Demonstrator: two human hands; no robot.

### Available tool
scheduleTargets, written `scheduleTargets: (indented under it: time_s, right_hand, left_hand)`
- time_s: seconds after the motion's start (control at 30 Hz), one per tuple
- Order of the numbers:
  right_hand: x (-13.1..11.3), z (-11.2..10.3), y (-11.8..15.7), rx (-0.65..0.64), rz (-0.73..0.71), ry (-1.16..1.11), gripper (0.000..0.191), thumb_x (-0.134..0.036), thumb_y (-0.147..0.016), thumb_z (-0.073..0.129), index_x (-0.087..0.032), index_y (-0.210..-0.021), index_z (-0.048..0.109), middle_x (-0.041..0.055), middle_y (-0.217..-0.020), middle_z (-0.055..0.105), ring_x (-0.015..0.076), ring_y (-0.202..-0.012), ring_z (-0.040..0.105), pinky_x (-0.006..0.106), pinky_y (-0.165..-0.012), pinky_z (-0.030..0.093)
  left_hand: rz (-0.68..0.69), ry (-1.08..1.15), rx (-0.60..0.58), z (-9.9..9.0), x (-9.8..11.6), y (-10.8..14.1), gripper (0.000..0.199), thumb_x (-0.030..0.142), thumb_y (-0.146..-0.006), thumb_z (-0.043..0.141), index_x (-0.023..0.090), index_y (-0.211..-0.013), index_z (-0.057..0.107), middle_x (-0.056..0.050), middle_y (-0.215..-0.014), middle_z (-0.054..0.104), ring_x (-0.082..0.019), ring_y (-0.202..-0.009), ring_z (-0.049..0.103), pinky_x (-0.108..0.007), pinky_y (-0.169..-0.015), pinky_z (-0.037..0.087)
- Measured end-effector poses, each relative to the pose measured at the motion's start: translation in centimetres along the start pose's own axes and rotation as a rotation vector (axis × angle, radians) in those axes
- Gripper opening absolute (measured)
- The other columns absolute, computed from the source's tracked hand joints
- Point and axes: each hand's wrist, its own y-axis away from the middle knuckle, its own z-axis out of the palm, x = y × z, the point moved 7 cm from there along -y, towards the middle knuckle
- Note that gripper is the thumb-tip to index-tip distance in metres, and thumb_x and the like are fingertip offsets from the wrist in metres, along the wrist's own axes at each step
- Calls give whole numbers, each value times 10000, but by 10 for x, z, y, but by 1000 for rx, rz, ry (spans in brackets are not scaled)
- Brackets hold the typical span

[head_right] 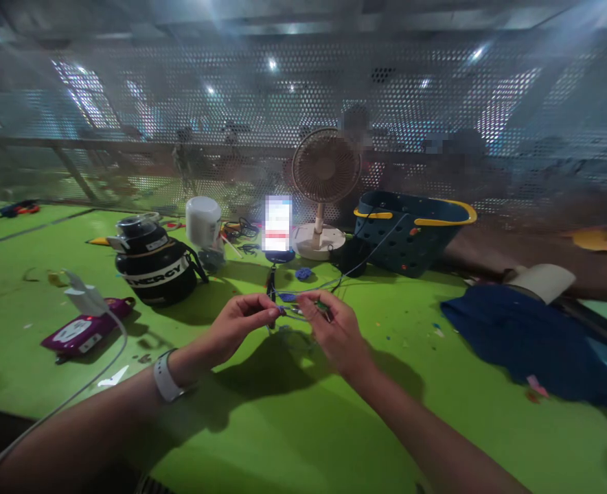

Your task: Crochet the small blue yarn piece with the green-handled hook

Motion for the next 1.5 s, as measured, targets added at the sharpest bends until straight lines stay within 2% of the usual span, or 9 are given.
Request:
scheduleTargets:
  time_s: [0.1, 0.23, 0.43, 0.6, 0.77, 0.9, 1.07, 1.2, 1.5]
  right_hand:
    - [-3, 9, 1, -99, -61, 70, 355, -520, -808, 677, -211, -982, 700, -58, -532, 493, 93, -432, 381, 214, -389, 279]
    - [-14, 7, 1, -70, -171, 161, 276, -476, -816, 679, -200, -793, 678, -29, -610, 559, 102, -501, 438, 231, -448, 329]
    - [14, 14, -3, -249, 238, -195, 321, -492, -754, 707, -200, -738, 576, -125, -422, 401, 44, -358, 258, 196, -403, 321]
    - [20, 8, -8, -292, 274, -213, 291, -433, -708, 734, -190, -670, 581, -122, -355, 424, 29, -303, 273, 199, -412, 372]
    - [18, 0, -11, -248, 251, -186, 269, -420, -727, 705, -195, -659, 574, -121, -342, 409, 33, -306, 299, 201, -430, 365]
    - [13, 0, -9, -252, 238, -59, 297, -463, -769, 677, -195, -712, 563, -97, -412, 447, 49, -359, 327, 192, -395, 258]
    - [-2, -2, -8, -275, 80, 197, 291, -478, -836, 595, -202, -749, 563, -64, -507, 475, 85, -434, 376, 219, -429, 288]
    - [-17, -7, -11, -212, -152, 330, 277, -438, -864, 586, -195, -732, 605, -6, -676, 571, 132, -620, 499, 262, -586, 398]
    - [-8, -11, -16, -173, -113, 293, 317, -497, -869, 593, -193, -805, 654, -15, -676, 586, 120, -572, 492, 251, -539, 378]
  left_hand:
    - [-5, -3, -28, 4, -1, 2, 238, 327, -676, 829, 134, -699, 691, 14, -648, 636, -82, -624, 528, -218, -641, 405]
    - [-19, -12, -34, 3, -3, 2, 236, 324, -685, 825, 131, -713, 691, 0, -687, 658, -94, -654, 549, -231, -672, 418]
    - [-26, -40, -93, 6, -3, 2, 276, 347, -698, 815, 124, -709, 652, 14, -671, 620, -79, -632, 504, -217, -651, 386]
    - [-37, -45, -135, 8, -1, 3, 309, 368, -706, 809, 128, -703, 613, 28, -665, 585, -78, -636, 487, -217, -658, 379]
    - [-106, -24, -300, 17, -2, 7, 254, 334, -745, 789, 128, -771, 641, -10, -764, 631, -98, -722, 545, -232, -716, 418]
    - [-121, 57, -392, 21, -1, 10, 232, 294, -743, 796, 124, -749, 640, -56, -908, 672, -92, -749, 577, -205, -667, 448]
    - [-216, 116, -449, 26, -6, 15, 241, 296, -754, 782, 125, -745, 613, -117, -1055, 675, -160, -827, 665, -179, -508, 499]
    - [-237, 126, -473, 27, -7, 16, 214, 268, -770, 769, 119, -753, 616, -135, -1109, 668, -166, -855, 677, -198, -535, 568]
    - [-219, 209, -463, 30, -1, 16, 150, 175, -798, 737, 107, -744, 615, -143, -1208, 660, -184, -887, 725, -204, -609, 591]
